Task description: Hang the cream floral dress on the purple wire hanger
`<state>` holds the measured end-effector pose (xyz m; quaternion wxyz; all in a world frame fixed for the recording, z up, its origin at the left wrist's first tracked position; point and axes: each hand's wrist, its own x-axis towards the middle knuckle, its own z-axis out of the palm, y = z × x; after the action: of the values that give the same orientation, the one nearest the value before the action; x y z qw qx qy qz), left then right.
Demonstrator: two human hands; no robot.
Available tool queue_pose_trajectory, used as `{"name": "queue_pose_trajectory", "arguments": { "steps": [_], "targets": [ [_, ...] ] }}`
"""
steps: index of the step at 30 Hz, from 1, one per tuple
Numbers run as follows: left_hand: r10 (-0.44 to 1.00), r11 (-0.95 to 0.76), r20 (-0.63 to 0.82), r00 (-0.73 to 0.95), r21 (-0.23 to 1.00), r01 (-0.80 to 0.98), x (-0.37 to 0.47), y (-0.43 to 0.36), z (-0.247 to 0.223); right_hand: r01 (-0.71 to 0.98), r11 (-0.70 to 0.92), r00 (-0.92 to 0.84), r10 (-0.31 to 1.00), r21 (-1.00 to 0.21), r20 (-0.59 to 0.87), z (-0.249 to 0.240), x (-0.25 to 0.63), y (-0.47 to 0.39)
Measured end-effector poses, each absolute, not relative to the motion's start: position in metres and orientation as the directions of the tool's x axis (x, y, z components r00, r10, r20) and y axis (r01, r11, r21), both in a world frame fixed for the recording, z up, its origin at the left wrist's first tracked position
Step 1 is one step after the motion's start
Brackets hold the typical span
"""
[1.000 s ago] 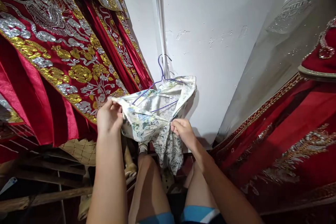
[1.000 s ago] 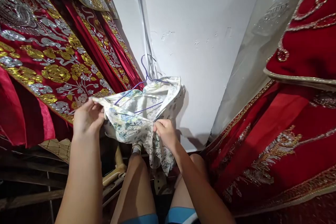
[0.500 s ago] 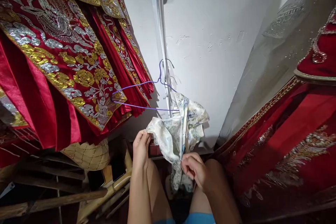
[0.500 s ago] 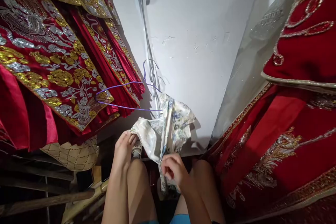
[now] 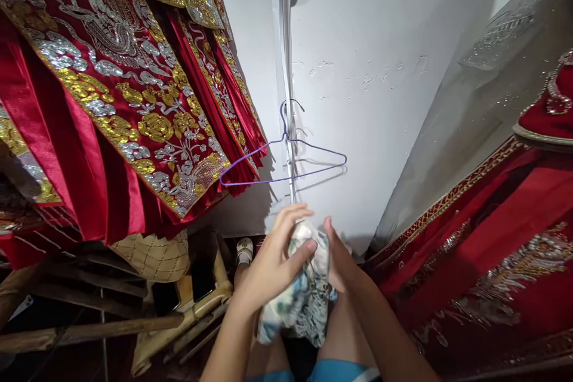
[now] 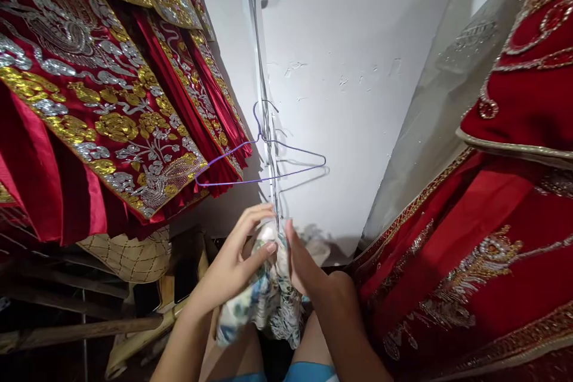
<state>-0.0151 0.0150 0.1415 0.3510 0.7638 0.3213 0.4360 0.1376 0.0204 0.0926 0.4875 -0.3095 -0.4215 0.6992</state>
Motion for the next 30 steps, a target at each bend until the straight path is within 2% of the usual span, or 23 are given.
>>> {"name": "queue_pose_trajectory", "arguments": {
  "steps": [2, 5, 7, 9, 10, 12, 13, 15, 19, 22, 27, 30],
  "targets": [
    [0.815, -0.487, 0.375, 0.442, 0.856, 0.172, -0.029, 0.023, 0.132, -0.321, -0.231, -0.497, 0.866, -0.918, -0.044, 0.105, 0.145, 0.023],
    [0.714, -0.341, 0.119, 0.689, 0.920, 0.194, -0.047, 0.028, 0.114, -0.192, -0.166, -0.649, 0.760, -0.967, -0.002, 0.126, 0.162, 0.030],
    [0.665, -0.292, -0.034, 0.746, 0.908, 0.302, -0.060, 0.030, 0.102, -0.090, -0.044, -0.635, 0.772, -0.995, 0.023, 0.138, 0.172, 0.040],
    [0.755, -0.288, -0.093, 0.649, 0.842, 0.456, -0.077, 0.034, 0.096, 0.101, 0.168, -0.465, 0.879, -0.981, 0.102, 0.146, 0.177, 0.056],
    [0.823, -0.283, -0.083, 0.561, 0.797, 0.534, -0.087, 0.037, 0.096, 0.222, 0.271, -0.340, 0.922, -0.937, 0.186, 0.147, 0.178, 0.066],
    [0.911, -0.252, -0.055, 0.408, 0.709, 0.659, -0.110, 0.047, 0.103, 0.422, 0.391, -0.117, 0.918, -0.818, 0.378, 0.146, 0.175, 0.090],
    [0.933, -0.236, -0.047, 0.357, 0.668, 0.706, -0.121, 0.052, 0.108, 0.477, 0.413, -0.057, 0.895, -0.776, 0.442, 0.145, 0.172, 0.104],
    [0.952, -0.231, -0.037, 0.305, 0.570, 0.788, -0.139, 0.063, 0.121, 0.529, 0.440, -0.043, 0.868, -0.726, 0.495, 0.141, 0.166, 0.132],
    [0.968, -0.252, 0.072, 0.241, 0.302, 0.919, -0.153, 0.078, 0.138, 0.682, 0.397, -0.133, 0.893, -0.615, 0.429, 0.134, 0.159, 0.177],
    [0.976, -0.210, 0.089, 0.197, 0.170, 0.963, -0.152, 0.082, 0.139, 0.752, 0.346, -0.158, 0.921, -0.561, 0.356, 0.126, 0.160, 0.183],
    [0.999, -0.036, -0.005, 0.036, 0.037, 0.999, -0.147, 0.075, 0.145, 0.761, 0.375, -0.197, 0.911, -0.530, 0.362, 0.119, 0.177, 0.147],
    [0.994, 0.005, 0.112, -0.014, 0.079, 0.997, -0.142, 0.073, 0.154, 0.736, 0.431, -0.254, 0.891, -0.523, 0.377, 0.126, 0.191, 0.123]
  ]
}}
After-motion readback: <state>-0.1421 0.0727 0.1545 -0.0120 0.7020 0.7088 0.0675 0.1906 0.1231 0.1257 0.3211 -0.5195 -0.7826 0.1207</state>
